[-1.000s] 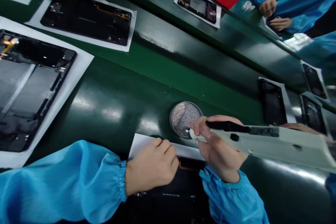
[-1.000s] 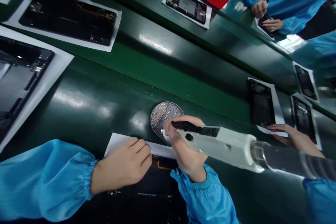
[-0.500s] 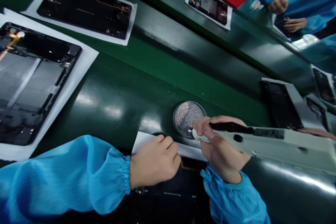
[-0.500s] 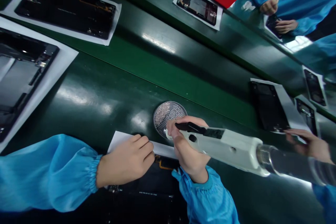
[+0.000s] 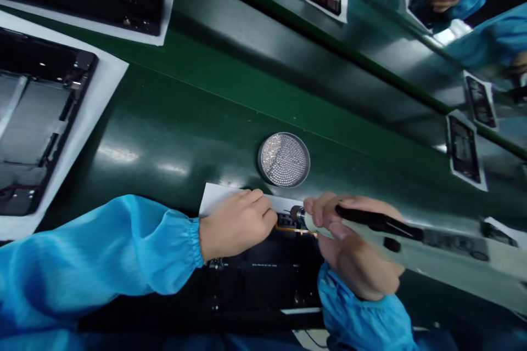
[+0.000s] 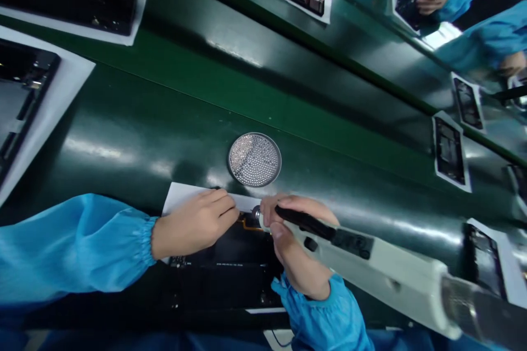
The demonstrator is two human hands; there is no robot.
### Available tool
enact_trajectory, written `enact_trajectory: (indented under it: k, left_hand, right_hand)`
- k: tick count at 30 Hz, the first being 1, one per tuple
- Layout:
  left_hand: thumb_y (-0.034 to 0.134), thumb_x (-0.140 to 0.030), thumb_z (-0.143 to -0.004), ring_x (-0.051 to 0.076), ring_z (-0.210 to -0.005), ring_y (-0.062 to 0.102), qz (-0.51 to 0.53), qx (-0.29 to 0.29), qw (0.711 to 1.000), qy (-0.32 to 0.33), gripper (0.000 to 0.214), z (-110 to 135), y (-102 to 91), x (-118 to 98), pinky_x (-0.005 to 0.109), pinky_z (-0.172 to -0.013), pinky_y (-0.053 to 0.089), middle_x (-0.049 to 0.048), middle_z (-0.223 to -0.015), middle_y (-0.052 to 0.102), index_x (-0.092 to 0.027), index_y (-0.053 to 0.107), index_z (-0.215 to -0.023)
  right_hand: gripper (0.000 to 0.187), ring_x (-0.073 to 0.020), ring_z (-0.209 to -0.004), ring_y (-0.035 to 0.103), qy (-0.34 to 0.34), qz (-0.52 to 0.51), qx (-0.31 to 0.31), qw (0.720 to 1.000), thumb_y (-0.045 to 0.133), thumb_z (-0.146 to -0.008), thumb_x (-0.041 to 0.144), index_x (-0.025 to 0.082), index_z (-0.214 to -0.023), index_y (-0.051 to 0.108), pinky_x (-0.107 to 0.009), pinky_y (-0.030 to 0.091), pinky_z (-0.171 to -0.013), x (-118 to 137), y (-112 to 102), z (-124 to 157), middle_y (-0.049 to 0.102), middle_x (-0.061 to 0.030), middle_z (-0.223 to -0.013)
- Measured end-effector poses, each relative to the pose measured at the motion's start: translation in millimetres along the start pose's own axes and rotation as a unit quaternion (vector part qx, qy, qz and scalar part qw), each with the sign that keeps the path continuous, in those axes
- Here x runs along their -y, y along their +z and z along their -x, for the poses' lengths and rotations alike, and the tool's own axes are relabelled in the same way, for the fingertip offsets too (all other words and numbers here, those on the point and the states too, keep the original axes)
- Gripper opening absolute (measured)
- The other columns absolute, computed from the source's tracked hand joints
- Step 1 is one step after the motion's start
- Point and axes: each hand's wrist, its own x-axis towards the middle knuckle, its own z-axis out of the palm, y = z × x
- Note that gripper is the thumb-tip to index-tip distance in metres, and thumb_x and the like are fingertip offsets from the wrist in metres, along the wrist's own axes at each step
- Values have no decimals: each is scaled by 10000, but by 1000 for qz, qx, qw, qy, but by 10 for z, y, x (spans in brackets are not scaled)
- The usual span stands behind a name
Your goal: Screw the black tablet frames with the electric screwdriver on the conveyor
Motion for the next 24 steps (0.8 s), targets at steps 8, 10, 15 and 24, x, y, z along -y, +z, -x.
enact_trajectory:
  k: [8,10,15,24]
  left_hand:
    - [556,-186,-992,217,-797,492,-18,-30,999,6,161,-23,94,29,346,-662,389,69,-849,600,-119,657,-887]
    - [554,-182,-996,211,-787,481,-24,-37,999,13,179,-23,101,35,341,-646,360,64,-832,599,-124,653,-858]
    - [539,-172,-994,212,-773,487,-39,-58,997,30,216,-11,114,35,356,-630,336,62,-818,605,-129,648,-812]
    - [538,-157,-966,234,-803,560,-88,-36,992,87,208,20,45,13,366,-625,371,98,-840,615,-103,696,-843]
  right_hand:
    - [308,-163,-667,620,12,-10,25,1000,682,-813,88,247,-1075,697,-373,537,-661,-92,8,79,651,8,-728]
    - [299,-161,-674,627,15,-13,24,1000,677,-820,83,239,-1074,696,-376,540,-674,-100,7,84,659,7,-742]
    - [280,-170,-688,640,20,1,29,999,684,-831,103,241,-1075,691,-400,550,-704,-119,-11,113,661,6,-759]
    - [292,-157,-652,610,24,-16,34,999,675,-820,90,237,-1071,699,-347,519,-615,-133,44,97,631,14,-705]
